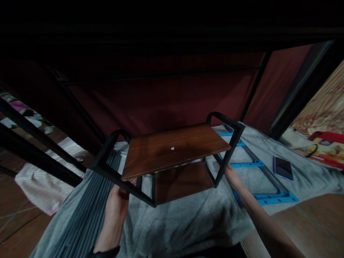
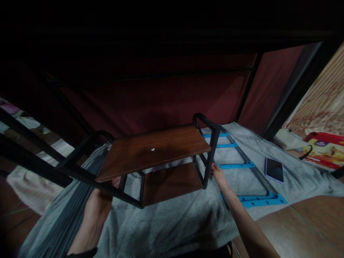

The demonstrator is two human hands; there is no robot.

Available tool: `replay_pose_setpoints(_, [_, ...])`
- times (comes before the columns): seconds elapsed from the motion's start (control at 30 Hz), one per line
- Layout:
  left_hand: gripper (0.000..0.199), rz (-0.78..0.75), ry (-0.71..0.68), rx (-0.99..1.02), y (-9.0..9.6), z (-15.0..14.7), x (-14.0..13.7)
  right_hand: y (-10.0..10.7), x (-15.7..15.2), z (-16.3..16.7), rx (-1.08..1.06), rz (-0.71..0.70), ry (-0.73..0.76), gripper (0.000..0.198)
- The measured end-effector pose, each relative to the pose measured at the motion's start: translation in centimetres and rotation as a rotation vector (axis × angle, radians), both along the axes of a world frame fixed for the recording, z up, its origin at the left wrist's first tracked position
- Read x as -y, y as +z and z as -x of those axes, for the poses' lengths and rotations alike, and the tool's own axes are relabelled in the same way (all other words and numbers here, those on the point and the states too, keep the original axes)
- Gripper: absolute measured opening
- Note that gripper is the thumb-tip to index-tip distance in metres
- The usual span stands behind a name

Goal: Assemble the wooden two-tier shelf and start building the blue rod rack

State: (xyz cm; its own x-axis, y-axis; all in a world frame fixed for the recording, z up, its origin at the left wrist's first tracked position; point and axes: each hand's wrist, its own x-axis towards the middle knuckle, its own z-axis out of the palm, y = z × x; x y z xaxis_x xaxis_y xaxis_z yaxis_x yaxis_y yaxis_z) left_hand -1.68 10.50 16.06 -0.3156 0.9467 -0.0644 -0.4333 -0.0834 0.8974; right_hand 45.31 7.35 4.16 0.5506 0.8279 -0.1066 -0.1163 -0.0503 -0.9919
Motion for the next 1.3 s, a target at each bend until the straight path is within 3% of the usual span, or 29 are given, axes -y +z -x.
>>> replay_pose_setpoints(0.2, [0.042, -0.188, 0.018, 0.022, 1.8, -1.1, 2.8, 2.9, 2.2, 0.4, 0.014, -0.113, -0.031, 0.045])
replay_pose_setpoints(0.43, [0.051, -0.315, -0.018, -0.11, 2.0, -2.9, 4.1, 6.7, 4.0, 1.5, 0.075, -0.196, -0.047, 0.049])
replay_pose_setpoints(0.57, [0.045, -0.298, 0.017, -0.114, 2.6, -2.6, 4.3, 7.3, 4.9, 1.5, 0.099, -0.187, -0.092, 0.045])
replay_pose_setpoints(0.77, [0.017, -0.172, 0.221, -0.126, 3.7, -0.2, 4.0, 8.0, 6.1, -0.3, 0.015, -0.245, -0.131, 0.026])
replay_pose_setpoints(0.93, [0.018, -0.22, 0.248, -0.165, 5.2, 1.5, 3.7, 10.8, 6.4, -1.5, 0.027, -0.307, -0.123, 0.027])
replay_pose_setpoints(1.03, [0.009, -0.279, 0.256, -0.216, 6.7, 1.9, 3.7, 12.6, 6.3, -2.0, 0.033, -0.364, -0.176, 0.013])
replay_pose_setpoints(1.13, [0.017, -0.306, 0.299, -0.309, 8.0, 2.4, 4.2, 14.1, 6.4, -2.5, 0.061, -0.413, -0.196, 0.014])
replay_pose_setpoints(1.2, [0.015, -0.317, 0.309, -0.305, 8.9, 2.8, 4.6, 15.2, 6.6, -2.7, 0.071, -0.449, -0.164, 0.004])
replay_pose_setpoints(1.3, [0.014, -0.324, 0.237, -0.226, 10.2, 3.2, 4.7, 17.1, 6.9, -2.6, 0.058, -0.443, -0.115, 0.004])
